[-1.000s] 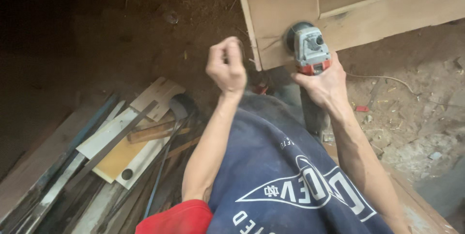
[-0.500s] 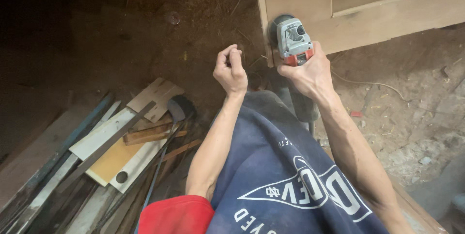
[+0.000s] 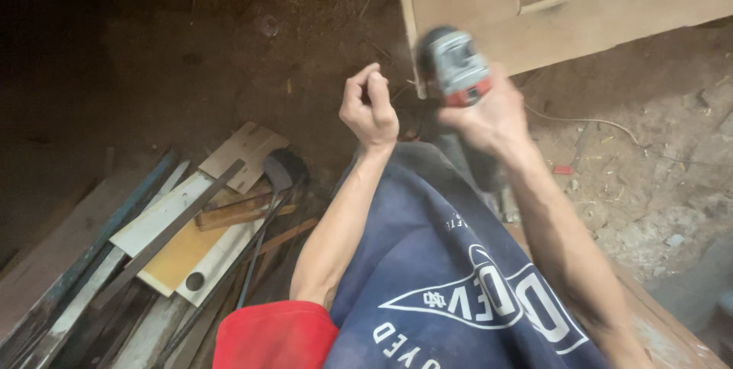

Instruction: The person plugs in an angle grinder and uses it to sand the surface of a wooden door. They move the tool across the door's panels and edges, generating wood dust.

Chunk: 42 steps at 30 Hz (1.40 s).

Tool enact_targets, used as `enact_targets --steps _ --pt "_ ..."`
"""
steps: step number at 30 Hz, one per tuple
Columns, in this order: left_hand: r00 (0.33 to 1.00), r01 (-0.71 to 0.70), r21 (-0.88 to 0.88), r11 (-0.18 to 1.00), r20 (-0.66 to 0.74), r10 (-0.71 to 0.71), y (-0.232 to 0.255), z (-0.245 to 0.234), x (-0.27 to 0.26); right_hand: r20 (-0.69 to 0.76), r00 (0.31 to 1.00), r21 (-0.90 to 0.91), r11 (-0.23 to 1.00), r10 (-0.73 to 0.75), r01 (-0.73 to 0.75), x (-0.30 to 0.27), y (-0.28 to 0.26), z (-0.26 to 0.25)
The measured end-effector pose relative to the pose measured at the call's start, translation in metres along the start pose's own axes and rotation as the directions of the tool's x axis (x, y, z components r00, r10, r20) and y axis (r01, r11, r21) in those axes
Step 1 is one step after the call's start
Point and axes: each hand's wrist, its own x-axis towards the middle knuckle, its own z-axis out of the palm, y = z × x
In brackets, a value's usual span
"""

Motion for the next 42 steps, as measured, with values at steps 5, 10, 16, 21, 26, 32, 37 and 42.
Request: enact_targets --steps 5,10,16,21,26,32,37,42 --pt "0.782 -0.571 0.056 0.819 0.34 0.522 0.055 0.002 -0.018 -0.008 0.999 0.105 0.993 -0.044 0.045 -0.003 0.027 0.006" --pt "0.418 -0.684 -0.18 0.707 0.698 0.581 0.064 0.042 -0.035 0.003 0.914 0.009 0.914 -0.405 0.405 -0.008 0.101 0.013" --pt "0.36 -0.618 -0.201 0.76 0.787 0.5 0.049 0.075 -0.057 0.011 0.887 0.25 0.86 -0.462 0.445 -0.009 0.143 0.019" --pt "0.433 -0.574 -0.157 0.804 0.775 0.461 0.043 0.057 -0.039 0.034 0.846 0.041 0.846 -0.532 0.531 -0.008 0.132 0.019" --pt "0.458 -0.604 -0.158 0.781 0.732 0.503 0.036 0.061 -0.049 0.029 0.809 -0.054 0.807 -0.588 0.588 -0.004 0.134 0.02" --pt "0.334 -0.624 -0.311 0.717 0.723 0.605 0.025 0.156 -0.07 -0.04 0.873 -0.027 0.874 -0.487 0.486 0.01 0.17 -0.016" --pt "0.344 -0.602 -0.28 0.748 0.755 0.559 0.035 0.143 -0.06 -0.071 0.923 0.218 0.898 -0.377 0.383 0.013 0.161 -0.019" --pt "0.447 -0.569 -0.128 0.813 0.781 0.436 0.047 0.066 -0.014 0.004 0.893 0.163 0.881 -0.45 0.444 0.013 0.115 0.022"
